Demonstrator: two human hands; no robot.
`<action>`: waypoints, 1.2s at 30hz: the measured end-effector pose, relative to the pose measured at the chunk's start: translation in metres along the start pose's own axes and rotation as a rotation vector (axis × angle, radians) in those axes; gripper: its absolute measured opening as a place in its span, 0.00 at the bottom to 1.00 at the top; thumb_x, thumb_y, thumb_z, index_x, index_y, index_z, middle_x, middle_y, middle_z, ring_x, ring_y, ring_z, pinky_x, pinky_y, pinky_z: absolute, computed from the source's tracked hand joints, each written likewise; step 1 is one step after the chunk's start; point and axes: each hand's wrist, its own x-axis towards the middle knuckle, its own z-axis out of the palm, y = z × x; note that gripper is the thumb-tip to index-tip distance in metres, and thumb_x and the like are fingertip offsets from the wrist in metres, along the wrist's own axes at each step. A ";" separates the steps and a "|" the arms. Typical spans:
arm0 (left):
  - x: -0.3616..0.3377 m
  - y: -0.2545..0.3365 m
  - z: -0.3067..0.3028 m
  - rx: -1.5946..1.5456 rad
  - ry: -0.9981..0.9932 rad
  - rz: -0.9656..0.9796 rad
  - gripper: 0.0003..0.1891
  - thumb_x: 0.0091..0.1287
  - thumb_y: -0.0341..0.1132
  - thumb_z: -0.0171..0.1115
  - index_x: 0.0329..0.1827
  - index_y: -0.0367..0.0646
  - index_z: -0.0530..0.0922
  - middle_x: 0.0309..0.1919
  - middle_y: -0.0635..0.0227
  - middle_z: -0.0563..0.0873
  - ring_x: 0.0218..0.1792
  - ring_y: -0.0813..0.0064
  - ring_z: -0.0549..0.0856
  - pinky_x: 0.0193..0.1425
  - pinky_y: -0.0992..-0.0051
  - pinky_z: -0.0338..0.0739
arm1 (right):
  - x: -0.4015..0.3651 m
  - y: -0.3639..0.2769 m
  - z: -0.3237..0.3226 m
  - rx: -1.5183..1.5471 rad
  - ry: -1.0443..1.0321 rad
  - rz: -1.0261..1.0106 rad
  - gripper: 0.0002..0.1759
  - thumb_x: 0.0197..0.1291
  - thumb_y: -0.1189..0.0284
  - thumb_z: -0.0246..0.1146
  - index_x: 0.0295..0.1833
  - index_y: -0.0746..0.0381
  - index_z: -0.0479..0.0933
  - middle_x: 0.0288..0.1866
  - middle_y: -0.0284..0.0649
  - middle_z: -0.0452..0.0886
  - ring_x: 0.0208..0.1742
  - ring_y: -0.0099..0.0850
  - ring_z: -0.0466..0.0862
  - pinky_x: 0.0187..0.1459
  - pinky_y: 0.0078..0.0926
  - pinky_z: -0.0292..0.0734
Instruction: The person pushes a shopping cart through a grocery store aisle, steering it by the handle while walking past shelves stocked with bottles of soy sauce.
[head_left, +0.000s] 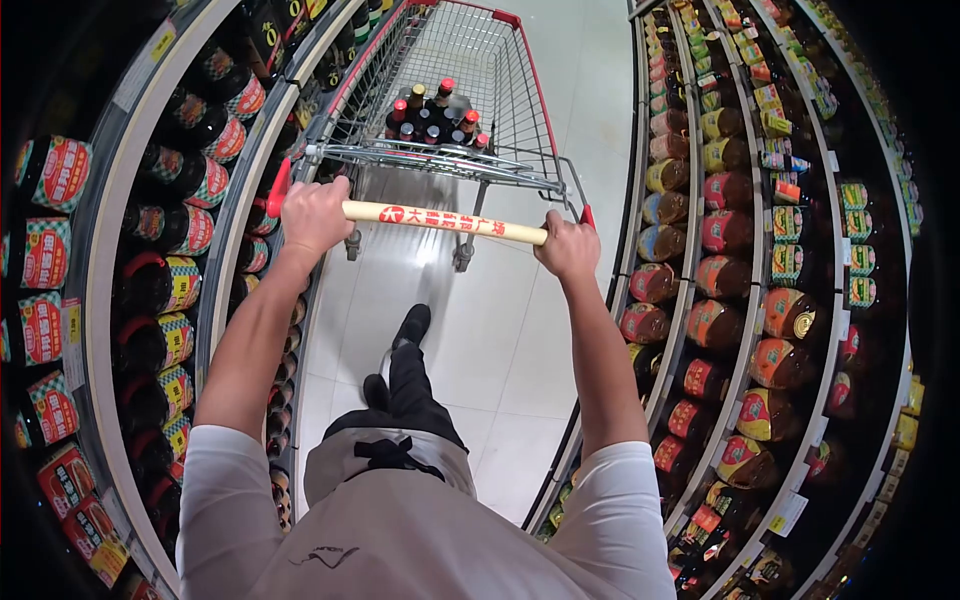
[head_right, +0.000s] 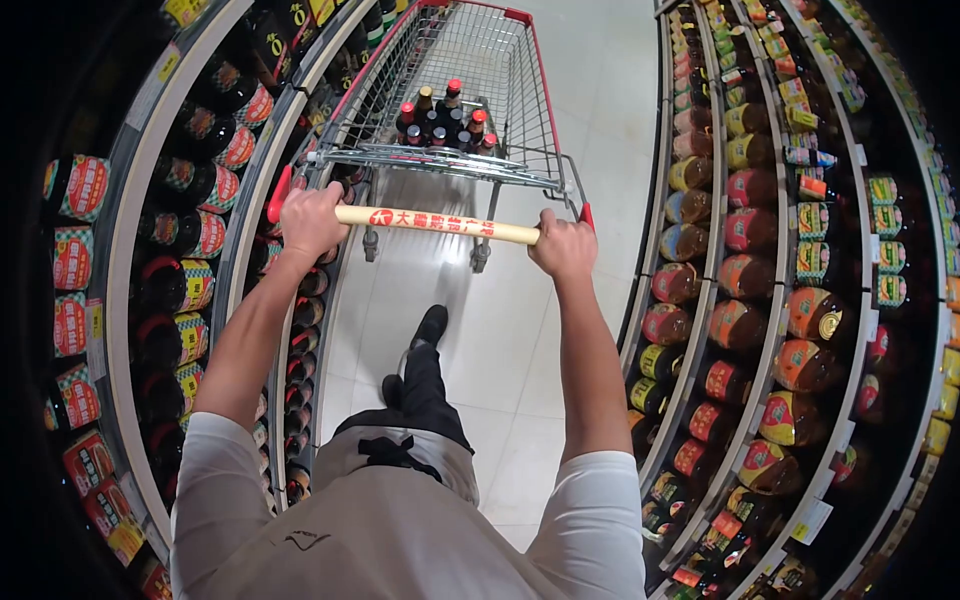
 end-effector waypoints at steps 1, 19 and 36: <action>0.003 0.000 0.001 0.005 0.001 0.002 0.11 0.47 0.33 0.69 0.27 0.52 0.73 0.18 0.73 0.81 0.25 0.67 0.83 0.35 0.65 0.71 | 0.002 0.002 0.002 -0.003 0.002 0.001 0.07 0.49 0.66 0.67 0.30 0.53 0.76 0.18 0.39 0.81 0.19 0.41 0.82 0.27 0.38 0.77; 0.050 0.000 0.014 0.054 -0.041 0.003 0.06 0.52 0.35 0.67 0.27 0.51 0.76 0.17 0.70 0.80 0.24 0.67 0.83 0.35 0.65 0.72 | 0.043 0.025 0.020 0.047 0.071 -0.039 0.06 0.50 0.68 0.65 0.26 0.53 0.73 0.15 0.35 0.79 0.16 0.36 0.80 0.24 0.35 0.72; 0.058 0.006 0.023 0.101 -0.178 -0.012 0.07 0.54 0.35 0.67 0.31 0.49 0.77 0.20 0.63 0.83 0.27 0.61 0.84 0.37 0.63 0.72 | 0.047 0.034 0.030 0.080 0.069 -0.038 0.05 0.49 0.71 0.60 0.24 0.53 0.72 0.15 0.36 0.80 0.16 0.34 0.81 0.25 0.35 0.71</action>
